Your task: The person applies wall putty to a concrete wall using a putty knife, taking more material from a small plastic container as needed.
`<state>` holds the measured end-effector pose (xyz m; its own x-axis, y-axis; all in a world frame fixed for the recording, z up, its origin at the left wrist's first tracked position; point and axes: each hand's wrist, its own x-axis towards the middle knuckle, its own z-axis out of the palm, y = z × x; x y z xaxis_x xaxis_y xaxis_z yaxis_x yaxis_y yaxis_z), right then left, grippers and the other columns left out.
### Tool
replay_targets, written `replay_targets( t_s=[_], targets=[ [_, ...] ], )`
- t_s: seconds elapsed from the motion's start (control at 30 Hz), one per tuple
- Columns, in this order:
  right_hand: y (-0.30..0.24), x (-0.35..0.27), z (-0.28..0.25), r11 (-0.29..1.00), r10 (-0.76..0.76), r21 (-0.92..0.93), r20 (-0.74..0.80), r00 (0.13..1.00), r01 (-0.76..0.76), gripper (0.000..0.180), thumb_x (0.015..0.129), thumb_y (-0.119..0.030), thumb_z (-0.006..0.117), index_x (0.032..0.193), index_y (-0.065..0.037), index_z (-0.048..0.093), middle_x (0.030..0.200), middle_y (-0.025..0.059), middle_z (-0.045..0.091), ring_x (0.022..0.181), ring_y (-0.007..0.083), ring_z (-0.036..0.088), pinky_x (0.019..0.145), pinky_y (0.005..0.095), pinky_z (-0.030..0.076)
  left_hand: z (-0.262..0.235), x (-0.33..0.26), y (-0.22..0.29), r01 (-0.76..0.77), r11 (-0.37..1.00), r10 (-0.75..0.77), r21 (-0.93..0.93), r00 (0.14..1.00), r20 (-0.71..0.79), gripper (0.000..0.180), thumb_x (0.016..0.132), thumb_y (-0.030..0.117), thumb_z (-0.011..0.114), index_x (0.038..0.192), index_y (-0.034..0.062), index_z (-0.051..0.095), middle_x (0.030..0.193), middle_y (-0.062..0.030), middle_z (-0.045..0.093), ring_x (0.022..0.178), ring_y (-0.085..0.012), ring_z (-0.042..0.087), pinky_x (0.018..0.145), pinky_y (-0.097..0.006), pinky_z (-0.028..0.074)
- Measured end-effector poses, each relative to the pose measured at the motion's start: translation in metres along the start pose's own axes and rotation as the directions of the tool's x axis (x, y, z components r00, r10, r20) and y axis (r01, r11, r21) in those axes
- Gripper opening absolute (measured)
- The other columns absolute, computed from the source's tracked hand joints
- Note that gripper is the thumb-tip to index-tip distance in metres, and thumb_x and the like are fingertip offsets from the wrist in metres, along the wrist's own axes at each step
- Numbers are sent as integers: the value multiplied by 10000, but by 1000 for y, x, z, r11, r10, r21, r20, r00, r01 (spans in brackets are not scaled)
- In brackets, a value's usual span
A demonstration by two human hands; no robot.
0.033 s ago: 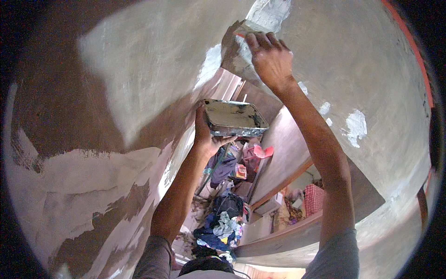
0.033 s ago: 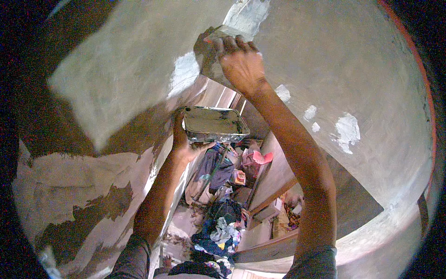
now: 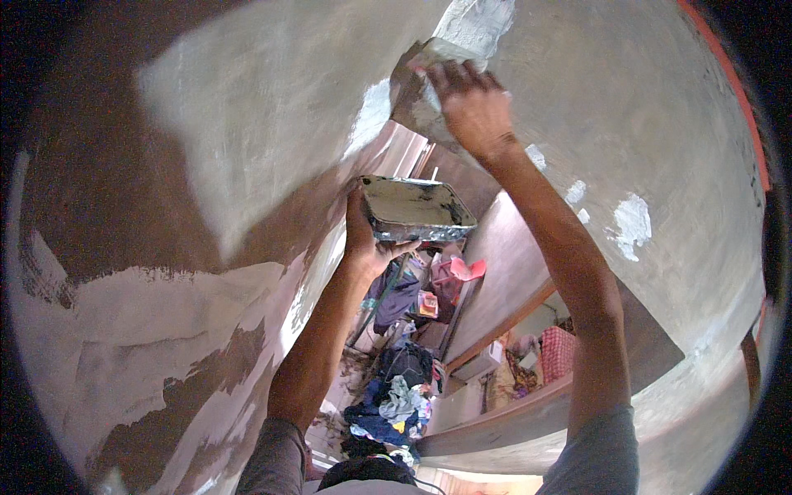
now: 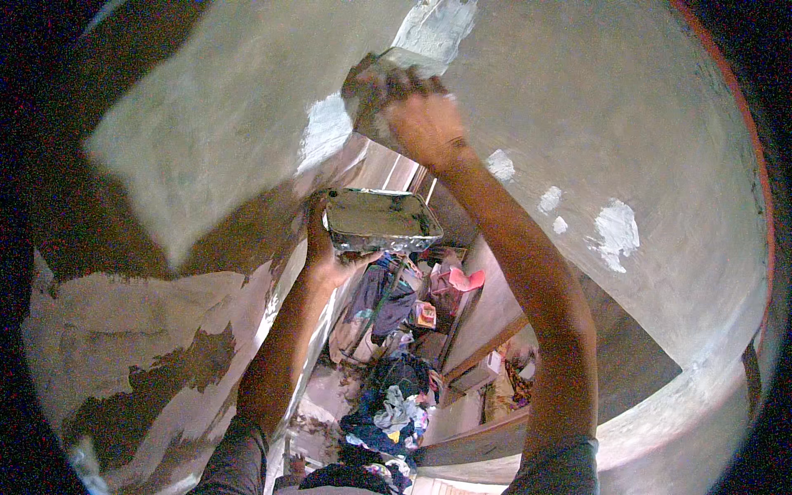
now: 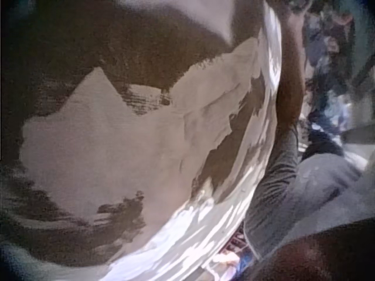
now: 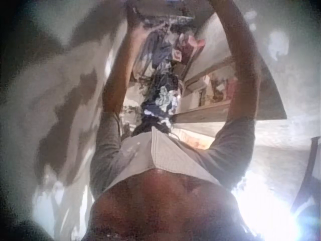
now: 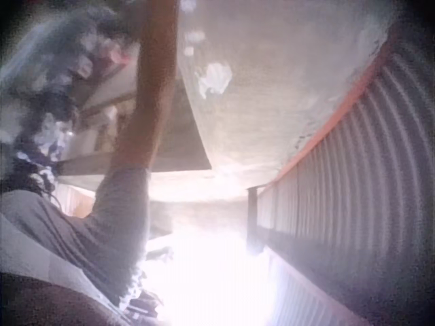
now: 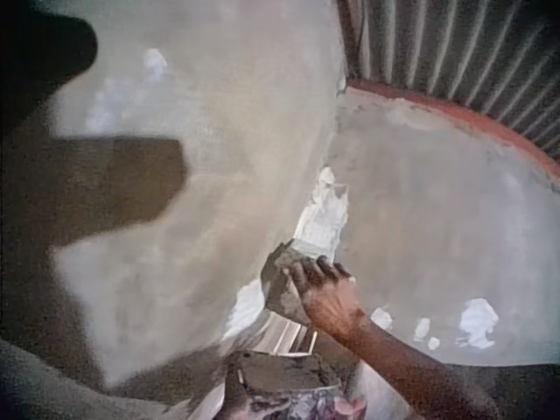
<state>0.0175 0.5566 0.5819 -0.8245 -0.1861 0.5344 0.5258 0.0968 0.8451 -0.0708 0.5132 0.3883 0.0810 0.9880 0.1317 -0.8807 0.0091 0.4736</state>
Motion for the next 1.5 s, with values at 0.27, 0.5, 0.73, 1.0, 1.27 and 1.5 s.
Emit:
replay_targets(
  t_s=[0.27,0.5,0.73,1.0,1.27,1.5],
  targets=[
    [-70,-49,-17,948,-170,301,202,965,105,378,721,-139,512,1093,-77,519,922,96,559,875,267,557,711,367,470,4,-1,2,-25,996,32,-84,995,89,726,736,723,299,1218,190,401,1208,-129,449,1074,-334,462,839,-560,374],
    [14,7,-27,978,164,95,218,962,-188,341,761,-140,489,1090,-51,501,1052,132,550,966,295,542,793,399,453,3,-4,1,-42,999,42,-3,998,42,743,726,724,313,1218,175,405,1235,-116,436,1083,-341,456,846,-565,366],
    [-42,-29,-24,974,-207,149,258,944,173,361,716,-156,519,1067,-74,518,964,106,569,888,248,561,696,351,474,7,-7,5,-18,1000,19,-17,998,60,735,730,722,306,1218,181,404,1230,-111,437,1089,-343,452,840,-566,372],
    [45,24,-11,987,163,-10,-12,987,-163,299,735,-127,507,1034,-105,521,949,72,589,890,255,568,706,360,475,6,-8,6,-19,1000,20,-8,998,66,733,737,718,301,1201,160,407,1196,-130,454,1068,-342,469,816,-566,395],
    [-1,2,-3,998,-45,58,355,934,26,369,769,-118,483,1137,-115,495,1071,100,543,992,264,534,794,375,462,11,-12,8,-8,1000,8,19,1000,9,751,737,712,309,1217,142,394,1199,-143,452,1063,-338,474,816,-561,399],
    [54,29,-9,986,136,-92,-11,991,-137,315,757,-93,486,1068,-123,524,953,75,578,863,218,582,701,351,491,4,-10,5,-17,1000,17,11,1000,15,738,734,705,320,1212,148,397,1187,-139,463,1046,-345,482,809,-567,395]
  ],
)
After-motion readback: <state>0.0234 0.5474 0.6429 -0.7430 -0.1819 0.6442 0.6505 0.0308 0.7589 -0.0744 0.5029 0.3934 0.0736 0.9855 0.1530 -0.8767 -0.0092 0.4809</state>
